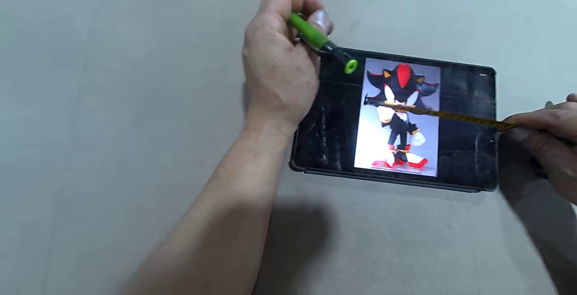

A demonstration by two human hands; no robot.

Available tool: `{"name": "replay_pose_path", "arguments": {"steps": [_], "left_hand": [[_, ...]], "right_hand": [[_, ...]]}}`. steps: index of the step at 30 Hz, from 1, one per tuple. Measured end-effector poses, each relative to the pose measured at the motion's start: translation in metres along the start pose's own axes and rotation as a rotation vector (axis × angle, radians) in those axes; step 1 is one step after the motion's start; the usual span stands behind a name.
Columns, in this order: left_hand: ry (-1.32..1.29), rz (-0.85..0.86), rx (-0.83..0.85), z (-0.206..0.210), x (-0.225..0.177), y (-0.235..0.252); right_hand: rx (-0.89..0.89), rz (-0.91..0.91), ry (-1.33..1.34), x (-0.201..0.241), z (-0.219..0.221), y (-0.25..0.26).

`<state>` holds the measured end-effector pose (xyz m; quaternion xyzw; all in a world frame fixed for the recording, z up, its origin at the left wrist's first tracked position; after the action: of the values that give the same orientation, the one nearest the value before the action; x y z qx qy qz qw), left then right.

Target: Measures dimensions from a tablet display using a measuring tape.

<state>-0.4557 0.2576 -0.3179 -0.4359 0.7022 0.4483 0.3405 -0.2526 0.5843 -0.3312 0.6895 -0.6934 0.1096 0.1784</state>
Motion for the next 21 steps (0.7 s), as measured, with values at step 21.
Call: {"name": "replay_pose_path", "arguments": {"steps": [21], "left_hand": [[-0.048,0.007,0.020,0.001,0.001,-0.002]], "right_hand": [[-0.027,-0.136,-0.011,0.032,0.002,-0.055]]}}
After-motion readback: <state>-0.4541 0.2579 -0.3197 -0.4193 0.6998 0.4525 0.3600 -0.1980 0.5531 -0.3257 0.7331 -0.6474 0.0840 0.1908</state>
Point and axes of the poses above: each hand's wrist, its own y-axis towards the middle knuckle, its own z-axis out of the palm, x = y × z, the point moved 10 cm from there along y, towards the middle knuckle, and after that the axes turned 1 degree about x, right-handed, at the moved point
